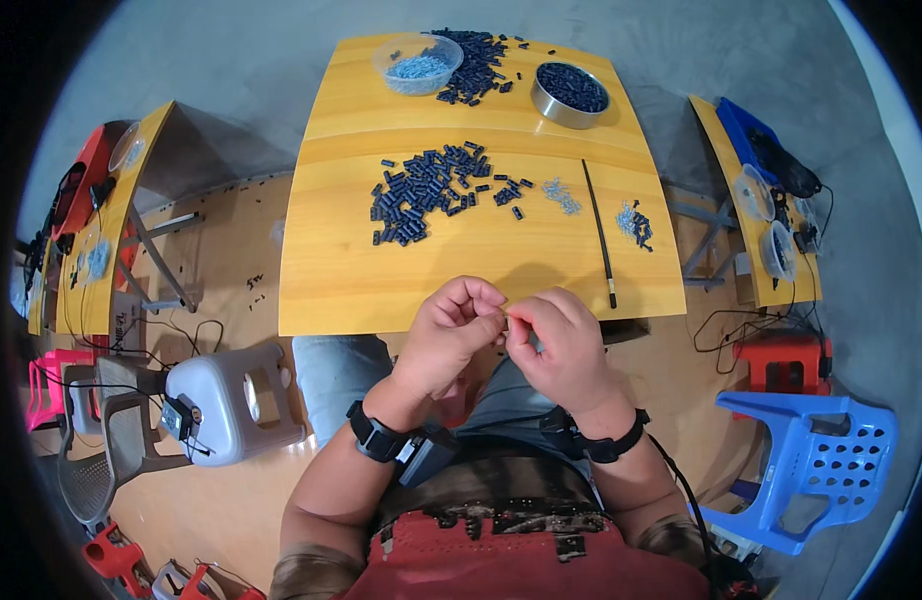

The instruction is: Manually assembling small black plastic tubes with metallic inserts on a wooden table.

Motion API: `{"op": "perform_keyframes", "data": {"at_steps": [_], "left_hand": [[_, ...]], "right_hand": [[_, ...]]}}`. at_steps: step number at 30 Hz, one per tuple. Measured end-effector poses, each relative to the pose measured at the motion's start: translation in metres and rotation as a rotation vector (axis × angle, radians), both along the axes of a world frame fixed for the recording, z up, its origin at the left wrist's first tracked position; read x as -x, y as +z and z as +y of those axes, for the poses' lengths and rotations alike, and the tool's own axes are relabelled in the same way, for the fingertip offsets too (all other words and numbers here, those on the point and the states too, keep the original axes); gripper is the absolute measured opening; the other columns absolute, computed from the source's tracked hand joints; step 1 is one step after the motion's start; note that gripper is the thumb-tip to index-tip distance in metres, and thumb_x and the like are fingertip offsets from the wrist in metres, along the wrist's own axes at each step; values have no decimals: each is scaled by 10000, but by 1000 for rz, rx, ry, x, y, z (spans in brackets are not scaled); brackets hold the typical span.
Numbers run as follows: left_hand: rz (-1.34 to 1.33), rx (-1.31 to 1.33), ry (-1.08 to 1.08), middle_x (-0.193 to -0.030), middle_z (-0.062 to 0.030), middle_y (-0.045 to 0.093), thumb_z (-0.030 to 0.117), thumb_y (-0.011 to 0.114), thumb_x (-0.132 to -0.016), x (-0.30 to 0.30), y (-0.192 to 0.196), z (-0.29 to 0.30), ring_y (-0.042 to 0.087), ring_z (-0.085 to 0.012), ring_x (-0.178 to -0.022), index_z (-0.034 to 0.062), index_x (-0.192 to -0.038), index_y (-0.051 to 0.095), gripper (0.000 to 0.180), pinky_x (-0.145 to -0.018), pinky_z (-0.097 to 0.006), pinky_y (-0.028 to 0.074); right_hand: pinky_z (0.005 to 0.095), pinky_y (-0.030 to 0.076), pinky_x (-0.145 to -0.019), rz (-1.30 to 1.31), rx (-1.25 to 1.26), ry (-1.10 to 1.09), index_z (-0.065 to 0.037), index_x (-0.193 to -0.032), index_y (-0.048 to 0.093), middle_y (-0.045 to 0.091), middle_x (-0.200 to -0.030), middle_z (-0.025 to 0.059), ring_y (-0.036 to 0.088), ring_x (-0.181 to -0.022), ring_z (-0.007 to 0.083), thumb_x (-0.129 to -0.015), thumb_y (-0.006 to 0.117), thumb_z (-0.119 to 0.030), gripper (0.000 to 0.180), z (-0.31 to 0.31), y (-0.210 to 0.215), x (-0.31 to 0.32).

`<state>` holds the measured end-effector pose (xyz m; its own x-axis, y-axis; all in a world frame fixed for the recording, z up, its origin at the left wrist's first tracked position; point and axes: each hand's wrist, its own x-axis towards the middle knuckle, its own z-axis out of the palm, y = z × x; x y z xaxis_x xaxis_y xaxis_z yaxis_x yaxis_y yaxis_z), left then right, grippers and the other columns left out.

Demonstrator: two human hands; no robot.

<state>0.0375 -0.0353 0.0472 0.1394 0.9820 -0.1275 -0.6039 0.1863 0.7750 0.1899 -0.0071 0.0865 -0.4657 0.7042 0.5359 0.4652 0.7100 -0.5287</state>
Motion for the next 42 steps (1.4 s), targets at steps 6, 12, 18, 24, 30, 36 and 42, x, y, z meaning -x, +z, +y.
{"op": "perform_keyframes", "data": {"at_steps": [6, 12, 18, 24, 30, 36, 42], "left_hand": [[-49, -10, 7, -859, -22, 606, -20, 578, -858, -3, 2, 1, 582, -79, -734, 40, -995, 534, 156, -663, -209, 477], [-90, 26, -27, -844, -35, 621, 14, 600, -860, 0, 3, 0, 585, -87, -722, 42, -1018, 526, 177, -649, -199, 475], [-98, 10, -38, -832, -37, 624, 21, 601, -862, 2, 5, 1, 584, -87, -710, 46, -1022, 524, 179, -648, -198, 479], [-96, -1, -43, -827, -32, 623, 12, 602, -859, 3, 4, 0, 589, -85, -714, 50, -1024, 523, 186, -641, -197, 481], [-58, 1, -56, -818, -24, 617, -2, 596, -857, 1, 4, 0, 592, -85, -724, 52, -1023, 525, 188, -653, -202, 483], [19, 23, -54, -823, -31, 610, -6, 589, -859, 1, 8, 0, 585, -87, -717, 40, -1016, 522, 177, -655, -207, 476], [98, 95, -73, -801, -24, 613, 49, 582, -880, -4, 7, 11, 577, -92, -699, 57, -983, 545, 109, -630, -211, 467]], "right_hand": [[234, 445, -577, 318, 476, -56, -9, -854, 596, 586, -754, 71, 563, -633, 140, -795, 628, -10, 67, -2, -10, -3], [201, 431, -616, 485, 728, 40, -1, -889, 622, 601, -797, 21, 543, -703, 64, -830, 613, -5, 60, -1, -9, -11], [196, 424, -614, 479, 719, -69, 1, -899, 638, 596, -794, 18, 536, -701, 64, -824, 621, 0, 78, -1, -13, -18], [210, 426, -584, 349, 465, 22, -6, -881, 639, 592, -772, 46, 553, -662, 101, -788, 639, 18, 96, 2, -8, -14], [218, 426, -537, 262, 412, -28, -10, -821, 614, 580, -737, 52, 547, -603, 108, -750, 644, 23, 84, -1, -2, -12], [239, 439, -512, 237, 343, -59, -30, -792, 599, 567, -702, 59, 556, -567, 137, -731, 651, 3, 86, 1, -5, -8], [215, 428, -515, 295, 405, -100, -12, -801, 606, 565, -687, 39, 531, -553, 93, -730, 650, 11, 87, 10, -11, -23]]}}
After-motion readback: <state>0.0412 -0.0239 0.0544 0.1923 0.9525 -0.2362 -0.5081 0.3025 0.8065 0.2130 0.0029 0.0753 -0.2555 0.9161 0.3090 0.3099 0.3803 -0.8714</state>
